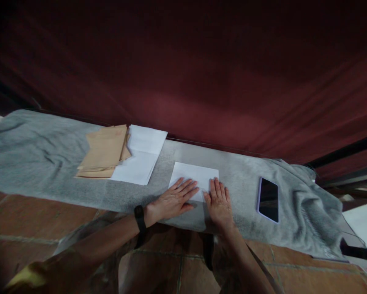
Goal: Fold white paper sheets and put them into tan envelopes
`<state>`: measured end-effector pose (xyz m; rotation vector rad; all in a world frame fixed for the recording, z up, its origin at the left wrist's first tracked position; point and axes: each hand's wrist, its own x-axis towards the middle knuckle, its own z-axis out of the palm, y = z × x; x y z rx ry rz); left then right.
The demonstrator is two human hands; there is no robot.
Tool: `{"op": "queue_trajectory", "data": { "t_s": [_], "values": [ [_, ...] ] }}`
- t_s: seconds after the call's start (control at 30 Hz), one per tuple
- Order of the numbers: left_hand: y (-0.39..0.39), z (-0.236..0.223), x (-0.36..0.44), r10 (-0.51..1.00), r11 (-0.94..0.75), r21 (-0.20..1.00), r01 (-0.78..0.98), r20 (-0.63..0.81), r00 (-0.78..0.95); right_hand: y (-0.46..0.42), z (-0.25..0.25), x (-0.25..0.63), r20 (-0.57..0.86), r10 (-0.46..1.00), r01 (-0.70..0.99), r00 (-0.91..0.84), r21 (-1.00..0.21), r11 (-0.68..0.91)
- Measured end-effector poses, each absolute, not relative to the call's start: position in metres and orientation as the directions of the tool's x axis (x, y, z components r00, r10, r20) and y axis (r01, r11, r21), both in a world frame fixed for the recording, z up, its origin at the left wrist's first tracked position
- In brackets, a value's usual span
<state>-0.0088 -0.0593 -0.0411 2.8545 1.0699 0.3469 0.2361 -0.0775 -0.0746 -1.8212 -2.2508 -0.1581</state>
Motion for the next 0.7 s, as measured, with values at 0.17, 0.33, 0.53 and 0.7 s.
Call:
{"op": "queue_trajectory", "data": {
  "t_s": [0.17,0.33,0.53,0.7],
  "values": [
    [-0.060,-0.040,-0.008,0.659,-0.752,0.136,0.645,0.175,0.732,-0.078,-0.075,0.242,0.269,0.951,0.982,-0.150,-0.074,0.175],
    [-0.059,-0.042,-0.008,0.657,-0.754,0.137,0.643,0.184,0.731,-0.077,-0.070,0.246,0.274,0.956,0.989,-0.102,-0.080,0.128],
    [-0.059,-0.042,-0.008,0.660,-0.751,0.140,0.645,0.185,0.728,-0.068,-0.052,0.247,0.240,0.971,0.987,0.000,-0.157,0.039],
    [-0.059,-0.040,-0.008,0.662,-0.750,0.141,0.647,0.171,0.730,-0.062,-0.038,0.244,0.166,0.984,0.967,0.062,-0.253,-0.018]
  ]
}}
